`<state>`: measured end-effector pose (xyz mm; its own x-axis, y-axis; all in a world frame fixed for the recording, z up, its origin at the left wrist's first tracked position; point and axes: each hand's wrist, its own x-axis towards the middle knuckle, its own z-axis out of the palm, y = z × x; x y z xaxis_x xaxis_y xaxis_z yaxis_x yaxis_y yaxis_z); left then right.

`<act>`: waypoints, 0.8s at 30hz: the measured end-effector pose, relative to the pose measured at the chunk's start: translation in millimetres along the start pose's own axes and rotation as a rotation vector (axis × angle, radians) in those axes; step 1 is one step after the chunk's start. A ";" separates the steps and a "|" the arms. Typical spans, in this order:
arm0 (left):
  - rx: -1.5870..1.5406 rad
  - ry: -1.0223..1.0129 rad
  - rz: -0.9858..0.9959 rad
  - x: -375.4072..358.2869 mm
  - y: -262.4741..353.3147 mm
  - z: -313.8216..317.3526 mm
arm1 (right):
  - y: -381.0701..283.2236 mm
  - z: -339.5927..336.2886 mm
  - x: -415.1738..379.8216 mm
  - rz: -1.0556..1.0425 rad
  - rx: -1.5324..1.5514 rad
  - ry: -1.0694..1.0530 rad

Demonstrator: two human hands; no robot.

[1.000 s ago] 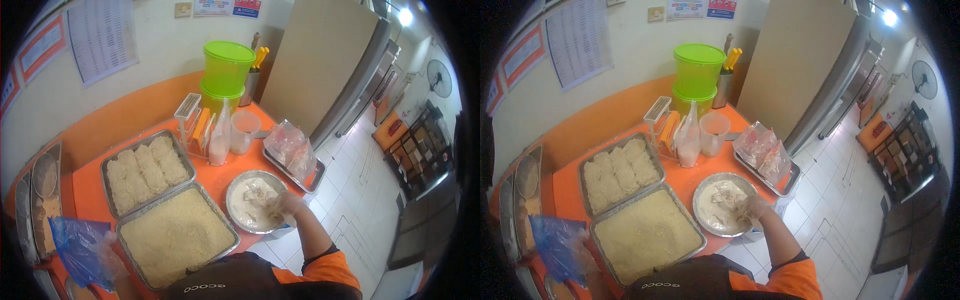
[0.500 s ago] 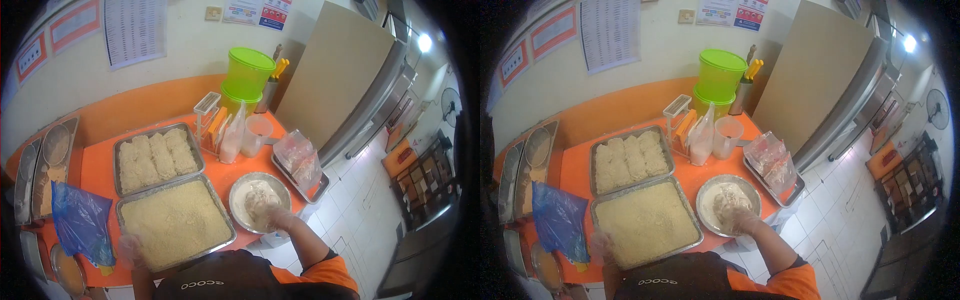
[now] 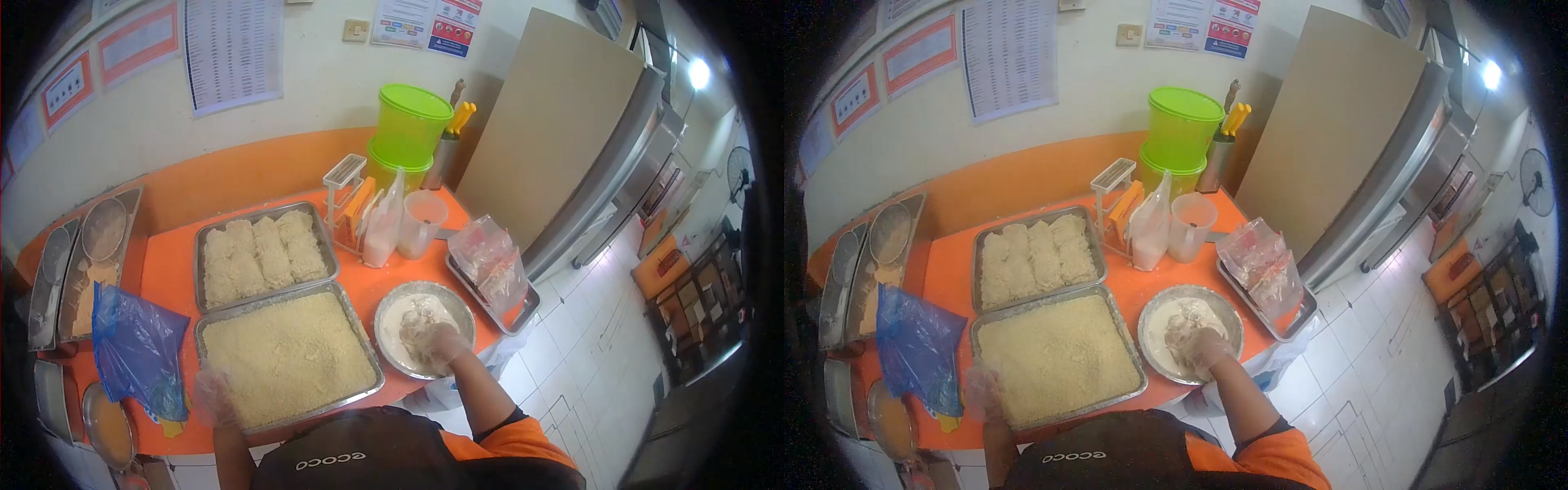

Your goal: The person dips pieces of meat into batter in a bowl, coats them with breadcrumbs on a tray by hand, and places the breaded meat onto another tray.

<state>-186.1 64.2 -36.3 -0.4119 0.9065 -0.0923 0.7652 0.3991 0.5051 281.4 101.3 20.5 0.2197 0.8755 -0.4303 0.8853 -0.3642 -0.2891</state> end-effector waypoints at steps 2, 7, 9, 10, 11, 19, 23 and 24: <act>0.018 0.377 0.231 10.8 -44.7 42.5 | 46.2 31.7 34.0 -0.070 0.686 -0.177; -0.516 0.281 0.319 14.3 -56.5 50.6 | 25.1 -23.6 -11.0 -0.114 1.160 -0.308; -0.378 0.252 0.301 13.5 -56.5 40.6 | 17.3 -34.1 -22.1 -0.175 1.307 -0.302; -0.312 0.292 0.292 13.1 -56.6 41.2 | 20.6 -33.2 -18.2 -0.223 1.296 -0.263; -0.253 0.443 0.290 12.6 -57.6 55.0 | 26.4 -31.4 -10.7 -0.271 1.284 -0.225; -0.130 0.400 0.330 46.5 -120.9 100.4 | 48.8 -43.1 17.1 -0.467 0.928 0.097; -0.638 0.300 0.286 3.2 -36.8 41.6 | 6.5 -35.0 -4.0 -0.402 0.526 0.285; -0.816 0.289 0.284 -2.2 -25.7 35.5 | 6.4 -20.3 -6.1 -0.469 0.425 0.350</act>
<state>-187.2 56.9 -79.6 -0.4539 0.8421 0.2913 0.3144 -0.1545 0.9366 294.0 100.1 38.6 0.0368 0.9944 0.0991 0.6982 0.0454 -0.7145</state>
